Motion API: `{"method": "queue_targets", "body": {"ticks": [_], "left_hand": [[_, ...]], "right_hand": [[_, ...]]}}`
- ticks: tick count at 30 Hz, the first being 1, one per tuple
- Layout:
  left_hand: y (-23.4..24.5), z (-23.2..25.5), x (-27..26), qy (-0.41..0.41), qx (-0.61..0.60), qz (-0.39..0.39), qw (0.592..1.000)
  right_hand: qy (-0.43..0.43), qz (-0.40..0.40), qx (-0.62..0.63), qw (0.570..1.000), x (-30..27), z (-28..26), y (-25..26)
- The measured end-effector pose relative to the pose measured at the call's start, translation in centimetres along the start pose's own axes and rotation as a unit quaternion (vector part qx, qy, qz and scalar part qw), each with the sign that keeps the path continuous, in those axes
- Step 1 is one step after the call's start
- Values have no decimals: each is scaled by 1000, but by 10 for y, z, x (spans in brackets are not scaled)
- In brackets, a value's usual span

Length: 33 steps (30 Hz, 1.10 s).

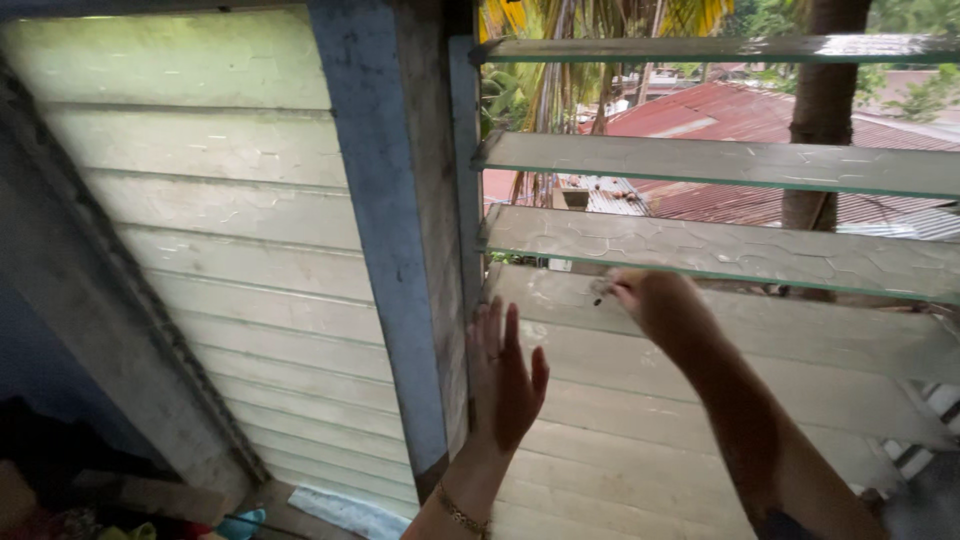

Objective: The person wipes several glass louvers of a window with a cloth, then takes a new wipe from a package and continues cleaning the glass surfaces.

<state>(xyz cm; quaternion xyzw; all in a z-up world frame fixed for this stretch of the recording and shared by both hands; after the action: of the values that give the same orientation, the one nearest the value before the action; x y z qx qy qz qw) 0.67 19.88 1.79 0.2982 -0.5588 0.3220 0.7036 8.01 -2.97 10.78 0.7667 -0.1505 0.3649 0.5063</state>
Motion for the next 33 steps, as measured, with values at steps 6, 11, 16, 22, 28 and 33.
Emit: {"method": "queue_targets", "body": {"ticks": [6,11,16,22,28,33], "left_hand": [[4,-11,3,-9,26,32,999],[3,-9,-1,-18,39,51,998],[-3,-12,-6,-12,54,27,998],[-7,-8,-11,-42,79,58,994],[-6,-9,-12,-37,74,62,995],[-15,-16,-18,-4,1,86,996]], "right_hand": [[215,-22,-67,974,68,-32,-157],[216,72,-95,969,81,-69,-170],[254,-34,16,967,50,-99,-121],[233,21,98,967,61,-105,-113],[324,55,130,936,42,-123,-82],[169,-54,308,935,20,-125,-46]]}}
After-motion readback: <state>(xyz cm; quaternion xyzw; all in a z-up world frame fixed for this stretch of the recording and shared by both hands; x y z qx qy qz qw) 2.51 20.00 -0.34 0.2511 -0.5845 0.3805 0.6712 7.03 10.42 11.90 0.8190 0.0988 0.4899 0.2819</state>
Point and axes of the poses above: each hand's wrist, its own x-axis towards the middle knuckle, its own y-axis out of the back of the hand, z = x × y, the point moved 3 cm from there along x, towards the middle knuckle, and after that the axes turned 13 degrees about z, right-handed, at the moved point
